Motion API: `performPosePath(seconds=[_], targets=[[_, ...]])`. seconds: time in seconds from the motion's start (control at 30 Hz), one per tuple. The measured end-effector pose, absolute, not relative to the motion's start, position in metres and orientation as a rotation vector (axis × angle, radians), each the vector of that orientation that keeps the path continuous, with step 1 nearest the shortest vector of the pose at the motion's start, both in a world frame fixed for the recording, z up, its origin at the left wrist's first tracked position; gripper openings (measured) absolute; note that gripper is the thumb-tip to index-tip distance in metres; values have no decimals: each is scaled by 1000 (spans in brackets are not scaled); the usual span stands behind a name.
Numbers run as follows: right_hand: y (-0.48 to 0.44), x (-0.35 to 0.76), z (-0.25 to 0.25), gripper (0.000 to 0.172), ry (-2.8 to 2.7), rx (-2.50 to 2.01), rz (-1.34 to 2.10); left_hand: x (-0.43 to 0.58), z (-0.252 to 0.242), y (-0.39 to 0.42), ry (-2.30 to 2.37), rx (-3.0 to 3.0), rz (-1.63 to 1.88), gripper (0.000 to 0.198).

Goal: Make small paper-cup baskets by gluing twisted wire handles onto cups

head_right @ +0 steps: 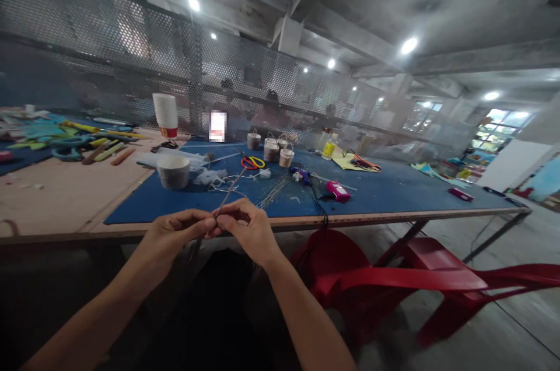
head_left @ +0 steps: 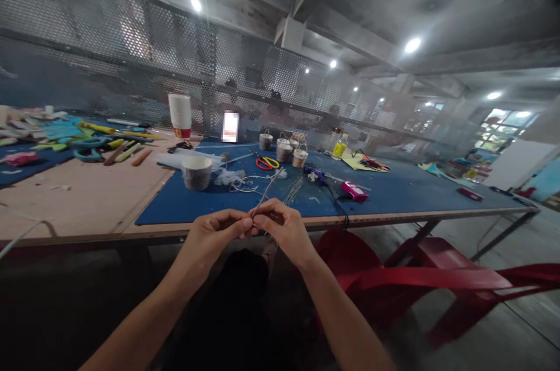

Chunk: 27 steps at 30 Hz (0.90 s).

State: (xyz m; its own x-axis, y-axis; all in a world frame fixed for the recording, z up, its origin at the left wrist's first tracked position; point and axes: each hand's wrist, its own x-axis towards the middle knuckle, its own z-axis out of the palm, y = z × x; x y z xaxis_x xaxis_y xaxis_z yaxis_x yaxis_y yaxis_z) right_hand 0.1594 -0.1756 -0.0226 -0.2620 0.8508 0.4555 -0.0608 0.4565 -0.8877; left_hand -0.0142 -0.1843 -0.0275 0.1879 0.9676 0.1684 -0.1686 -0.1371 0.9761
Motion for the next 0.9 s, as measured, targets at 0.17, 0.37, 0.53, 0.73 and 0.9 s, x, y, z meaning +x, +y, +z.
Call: performPosePath(seconds=[0.17, 0.37, 0.53, 0.73, 0.9], targets=[[-174, 162, -24, 17, -1576, -803, 1022, -13, -26, -188, 855, 1301, 1217, 16], [-176, 161, -22, 17, -1553, -779, 1044, -14, -28, -186, 827, 1234, 1172, 16], [-174, 162, -18, 16, -1636, -694, 1141, -16, -28, -186, 773, 1163, 1096, 14], [-168, 167, -19, 20, -1646, -718, 1187, -15, -27, -187, 721, 1142, 1026, 15], [-177, 165, -20, 17, -1688, -766, 1025, -13, -28, -187, 756, 1190, 1062, 16]])
